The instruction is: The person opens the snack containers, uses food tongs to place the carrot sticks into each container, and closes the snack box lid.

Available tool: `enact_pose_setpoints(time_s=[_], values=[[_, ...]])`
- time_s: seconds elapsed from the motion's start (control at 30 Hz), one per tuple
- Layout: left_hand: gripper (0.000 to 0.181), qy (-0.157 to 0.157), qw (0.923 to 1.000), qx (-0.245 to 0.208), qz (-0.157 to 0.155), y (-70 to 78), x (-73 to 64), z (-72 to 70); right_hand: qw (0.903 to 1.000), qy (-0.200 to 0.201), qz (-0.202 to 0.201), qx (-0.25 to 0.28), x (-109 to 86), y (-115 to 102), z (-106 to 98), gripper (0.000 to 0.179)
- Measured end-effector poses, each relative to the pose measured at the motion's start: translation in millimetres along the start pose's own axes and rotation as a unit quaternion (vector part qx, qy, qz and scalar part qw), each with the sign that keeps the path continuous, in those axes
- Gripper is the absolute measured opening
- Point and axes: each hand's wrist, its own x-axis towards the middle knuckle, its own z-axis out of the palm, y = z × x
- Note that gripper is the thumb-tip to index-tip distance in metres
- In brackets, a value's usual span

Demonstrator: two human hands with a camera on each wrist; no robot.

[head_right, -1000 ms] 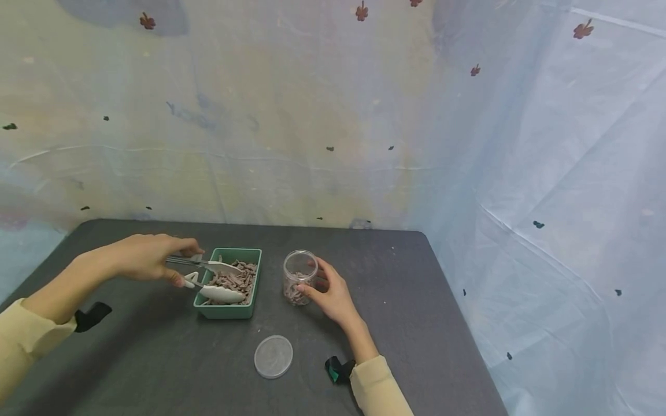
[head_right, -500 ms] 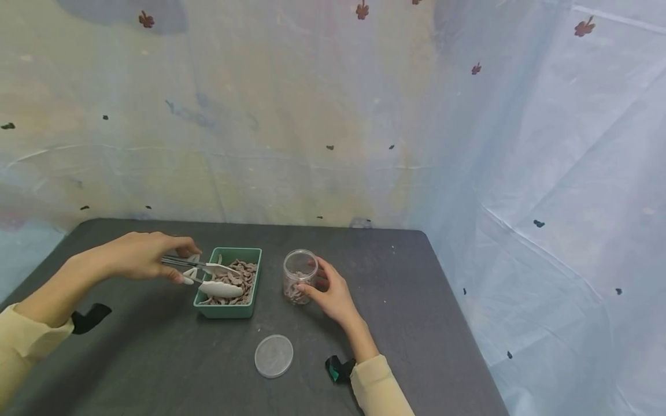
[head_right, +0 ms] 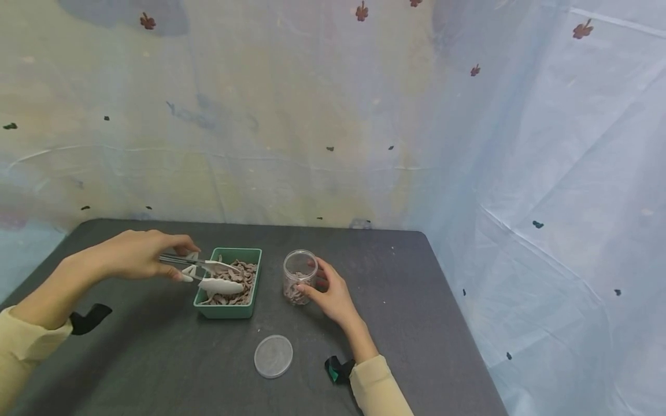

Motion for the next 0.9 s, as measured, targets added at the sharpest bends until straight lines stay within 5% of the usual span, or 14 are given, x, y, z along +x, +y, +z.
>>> enact_pose_setpoints(time_s=[0.9], values=[[0.056, 0.051, 0.9982, -0.012, -0.029, 0.9, -11.7, -11.6, 0.9999, 0.0, 0.014, -0.003, -0.5, -1.3, 0.1, 0.071]])
